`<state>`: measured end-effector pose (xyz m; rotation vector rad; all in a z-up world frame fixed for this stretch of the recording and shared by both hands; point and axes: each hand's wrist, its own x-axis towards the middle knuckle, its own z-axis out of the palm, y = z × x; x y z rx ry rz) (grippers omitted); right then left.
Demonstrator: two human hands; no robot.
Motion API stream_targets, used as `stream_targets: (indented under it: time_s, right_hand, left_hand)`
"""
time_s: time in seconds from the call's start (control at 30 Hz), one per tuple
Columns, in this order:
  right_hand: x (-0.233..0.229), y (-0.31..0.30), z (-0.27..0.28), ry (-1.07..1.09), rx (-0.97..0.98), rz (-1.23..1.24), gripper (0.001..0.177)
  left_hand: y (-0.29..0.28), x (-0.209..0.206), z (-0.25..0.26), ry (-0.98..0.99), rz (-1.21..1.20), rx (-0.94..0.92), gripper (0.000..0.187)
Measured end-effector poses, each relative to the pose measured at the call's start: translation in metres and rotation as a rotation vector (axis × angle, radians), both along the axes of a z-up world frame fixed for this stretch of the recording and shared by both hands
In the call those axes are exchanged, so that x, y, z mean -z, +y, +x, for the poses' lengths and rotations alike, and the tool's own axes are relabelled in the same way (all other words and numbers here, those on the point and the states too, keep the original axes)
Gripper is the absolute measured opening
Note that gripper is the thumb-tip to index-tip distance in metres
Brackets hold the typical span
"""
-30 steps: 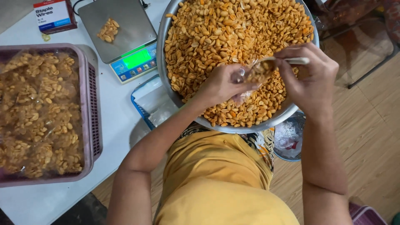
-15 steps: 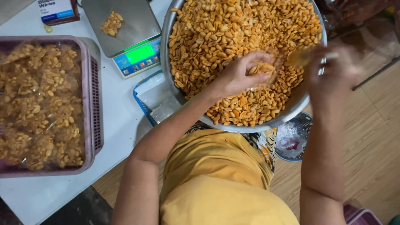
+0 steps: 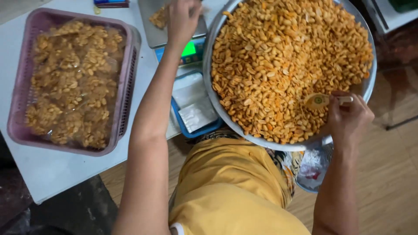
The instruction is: Packing roasted peanuts from a large metal bowl into small plastic bags using a spoon.
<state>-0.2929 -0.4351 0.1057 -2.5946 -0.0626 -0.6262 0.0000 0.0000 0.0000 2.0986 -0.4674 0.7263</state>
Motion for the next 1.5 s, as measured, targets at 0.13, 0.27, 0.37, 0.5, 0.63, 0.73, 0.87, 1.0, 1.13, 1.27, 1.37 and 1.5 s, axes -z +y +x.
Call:
stream_targets:
  time_s: [0.13,0.27,0.37,0.5,0.63,0.73,0.87,1.0,1.13,1.27,1.37,1.5]
  right_hand:
    - [0.012,0.002,0.008,-0.006,0.06,0.033,0.012]
    - [0.014,0.009,0.003,0.149,0.157,0.273,0.004]
    - [0.009,0.008,0.004,0.178,0.193,0.43,0.004]
    - [-0.002,0.019,0.005,0.238,0.196,0.478,0.006]
    - [-0.008,0.02,0.006,0.248,0.19,0.59,0.004]
    - [-0.012,0.025,0.009,0.31,0.258,0.692,0.004]
    - [-0.02,0.021,0.009,0.325,0.355,0.754,0.005]
    - [-0.011,0.005,0.011,0.147,0.242,0.773,0.002]
    - [-0.016,0.008,0.015,0.12,0.304,0.425,0.008]
    - [0.035,-0.009,0.013,0.035,0.181,0.166,0.01]
    - [0.02,0.01,0.012,0.107,0.206,0.312,0.008]
    - [0.037,-0.011,0.013,0.16,0.267,0.385,0.01]
  left_hand:
    - [0.026,0.001,-0.04,-0.121,0.486,-0.3,0.024]
    - [0.072,0.056,-0.039,-0.024,0.426,-0.526,0.022]
    - [0.086,0.027,-0.046,-0.143,0.105,-0.345,0.013]
    - [0.067,-0.05,-0.073,-0.103,-0.158,-0.198,0.013]
    - [0.035,-0.081,-0.102,0.618,-1.014,0.097,0.014]
    - [-0.004,-0.115,-0.132,0.862,-1.104,0.451,0.013]
    - [-0.077,-0.166,-0.167,1.143,-1.116,0.915,0.063]
    - [-0.131,-0.183,-0.199,1.412,-0.775,0.685,0.027]
    - [-0.159,-0.15,-0.222,1.055,-0.368,0.947,0.065]
    - [-0.156,-0.133,-0.223,0.959,-0.478,0.918,0.033]
    - [-0.147,-0.126,-0.226,0.86,-0.596,0.912,0.058]
    - [-0.145,-0.107,-0.224,0.837,-0.667,0.922,0.068]
